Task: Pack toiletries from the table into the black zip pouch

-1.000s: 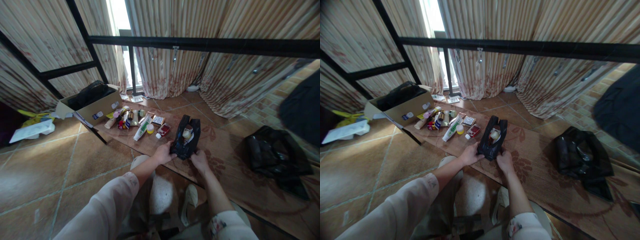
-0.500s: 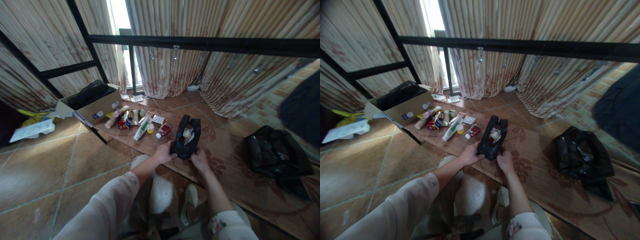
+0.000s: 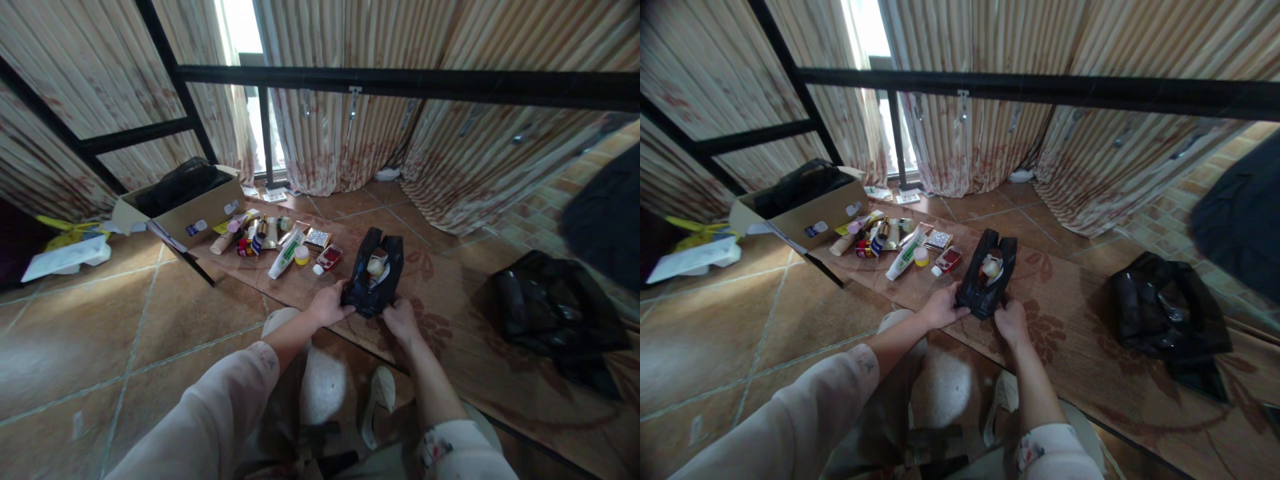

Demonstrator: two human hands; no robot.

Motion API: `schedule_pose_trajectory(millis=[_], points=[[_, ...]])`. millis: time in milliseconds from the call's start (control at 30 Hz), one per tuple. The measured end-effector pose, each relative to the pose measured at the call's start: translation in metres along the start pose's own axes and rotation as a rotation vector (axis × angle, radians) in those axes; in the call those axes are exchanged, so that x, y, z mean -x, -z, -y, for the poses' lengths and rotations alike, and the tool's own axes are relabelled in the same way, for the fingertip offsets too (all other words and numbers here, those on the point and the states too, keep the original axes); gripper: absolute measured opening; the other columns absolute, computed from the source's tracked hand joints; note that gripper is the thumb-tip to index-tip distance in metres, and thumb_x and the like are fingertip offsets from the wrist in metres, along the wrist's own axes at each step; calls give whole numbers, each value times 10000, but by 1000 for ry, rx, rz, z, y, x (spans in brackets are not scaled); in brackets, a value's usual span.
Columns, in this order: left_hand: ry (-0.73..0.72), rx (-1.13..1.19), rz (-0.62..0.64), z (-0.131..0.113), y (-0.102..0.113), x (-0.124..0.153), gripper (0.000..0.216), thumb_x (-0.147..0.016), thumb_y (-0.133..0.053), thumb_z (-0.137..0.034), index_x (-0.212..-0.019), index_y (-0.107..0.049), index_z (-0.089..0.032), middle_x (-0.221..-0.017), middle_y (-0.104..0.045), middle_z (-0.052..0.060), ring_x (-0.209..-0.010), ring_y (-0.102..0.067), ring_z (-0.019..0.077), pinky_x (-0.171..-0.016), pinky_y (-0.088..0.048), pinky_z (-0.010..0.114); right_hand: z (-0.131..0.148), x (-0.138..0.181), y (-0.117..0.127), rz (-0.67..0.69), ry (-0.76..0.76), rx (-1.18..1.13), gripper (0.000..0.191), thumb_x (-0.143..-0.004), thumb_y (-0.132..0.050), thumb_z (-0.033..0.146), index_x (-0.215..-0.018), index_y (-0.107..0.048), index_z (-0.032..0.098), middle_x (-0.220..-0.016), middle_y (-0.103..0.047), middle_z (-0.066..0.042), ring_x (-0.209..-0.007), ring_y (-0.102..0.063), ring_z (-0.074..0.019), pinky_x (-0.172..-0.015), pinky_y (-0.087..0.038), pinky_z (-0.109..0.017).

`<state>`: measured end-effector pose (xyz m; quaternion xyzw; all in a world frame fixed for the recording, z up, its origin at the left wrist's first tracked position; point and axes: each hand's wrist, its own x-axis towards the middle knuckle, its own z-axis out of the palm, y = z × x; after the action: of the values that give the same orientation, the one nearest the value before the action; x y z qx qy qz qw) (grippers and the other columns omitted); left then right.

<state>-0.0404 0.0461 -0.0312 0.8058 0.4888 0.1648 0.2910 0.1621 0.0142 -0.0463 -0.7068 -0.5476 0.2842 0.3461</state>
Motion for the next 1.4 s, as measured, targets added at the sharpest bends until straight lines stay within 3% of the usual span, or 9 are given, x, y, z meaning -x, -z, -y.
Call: schedule_pose_trajectory(millis=[633, 867, 1233, 1400], points=[[9, -1, 14, 1, 0, 0, 683, -742, -690, -360, -1340, -421, -172, -1160, -679, 86, -1056, -654, 256, -916, -519, 351, -2, -1, 0, 12, -4, 31, 366, -718, -463, 301, -910, -716, 119, -690, -704, -86, -743, -662, -258, -648, -468, -309], [8, -3, 12, 0, 0, 0, 703, -741, -691, -349, -1355, -406, -156, -1177, -672, 100, -1075, -649, 260, -928, -514, 353, -3, -2, -1, 5, -31, 85, 386, -754, -457, 369, -899, -713, 119, -764, -721, -113, -772, -674, -281, -642, -468, -323], [10, 3, 12, 0, 0, 0, 689, -739, -688, -352, -1342, -422, -152, -1171, -674, 106, -1077, -647, 270, -931, -511, 363, -2, -1, 0, -2, 9, 29, 362, -750, -474, 320, -941, -720, 136, -846, -742, -103, -841, -681, -280, -685, -489, -325], [12, 18, 17, 0, 1, 1, 669, -739, -687, -346, -1331, -434, -165, -1141, -684, 89, -1043, -657, 256, -910, -518, 350, -3, 0, -1, -17, 8, 22, 351, -734, -489, 300, -948, -720, 144, -791, -736, -90, -836, -683, -284, -670, -490, -322]])
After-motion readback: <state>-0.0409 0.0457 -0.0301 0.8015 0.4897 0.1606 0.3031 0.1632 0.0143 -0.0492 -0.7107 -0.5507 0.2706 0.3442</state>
